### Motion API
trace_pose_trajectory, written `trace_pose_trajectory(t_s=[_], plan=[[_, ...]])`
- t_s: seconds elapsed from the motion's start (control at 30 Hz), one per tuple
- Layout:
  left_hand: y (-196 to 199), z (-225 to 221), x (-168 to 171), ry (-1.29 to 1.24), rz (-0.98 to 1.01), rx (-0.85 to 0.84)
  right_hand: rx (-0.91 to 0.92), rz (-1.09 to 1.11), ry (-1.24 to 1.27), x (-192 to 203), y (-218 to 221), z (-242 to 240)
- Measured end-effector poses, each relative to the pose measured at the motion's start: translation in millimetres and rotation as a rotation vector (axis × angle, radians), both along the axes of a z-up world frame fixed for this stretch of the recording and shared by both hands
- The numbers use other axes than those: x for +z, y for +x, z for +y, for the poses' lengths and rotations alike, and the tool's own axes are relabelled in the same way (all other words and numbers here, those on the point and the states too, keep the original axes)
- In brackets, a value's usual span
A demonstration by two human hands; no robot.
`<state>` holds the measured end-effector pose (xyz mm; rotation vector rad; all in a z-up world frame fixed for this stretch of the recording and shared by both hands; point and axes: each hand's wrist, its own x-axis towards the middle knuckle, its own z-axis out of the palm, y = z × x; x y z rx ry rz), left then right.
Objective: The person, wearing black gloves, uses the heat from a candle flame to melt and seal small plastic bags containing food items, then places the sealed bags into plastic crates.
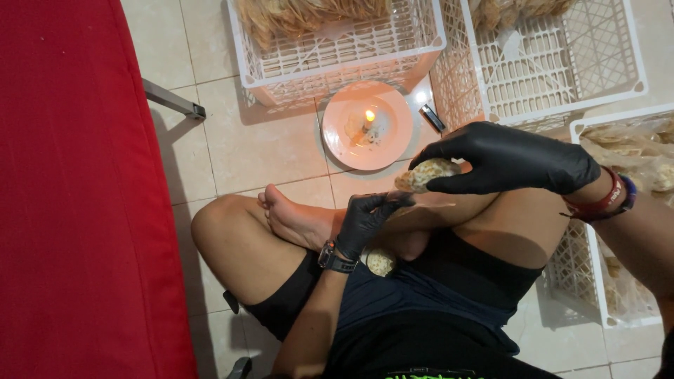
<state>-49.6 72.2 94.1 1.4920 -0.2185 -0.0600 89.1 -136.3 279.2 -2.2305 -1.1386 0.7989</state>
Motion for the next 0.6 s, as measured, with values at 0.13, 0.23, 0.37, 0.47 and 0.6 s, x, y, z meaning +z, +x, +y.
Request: trace_pose_trajectory(t_s=[0.13, 0.23, 0.37, 0.47, 0.6], plan=[[-1, -1, -3, 0.002, 0.035, 0.033, 0.026, 0.033, -0.026, -7, 1, -4], [-1, -2, -9, 0.077, -0.024, 0.057, -0.058, 0.17, -0.198, -16, -1, -8], [-1, -2, -11, -0.034, 0.04, -0.015, -0.062, 0.177, -0.195, -21, -6, -8], [-1, -11, -22, -0.035, 0.053, 0.048, -0.05, 0.064, -0.044, -37, -16, -4], [-5, -12, -82, -0.041, 0.11, 0.111, -0.075, -0.227, 0.088, -44, -27, 3]])
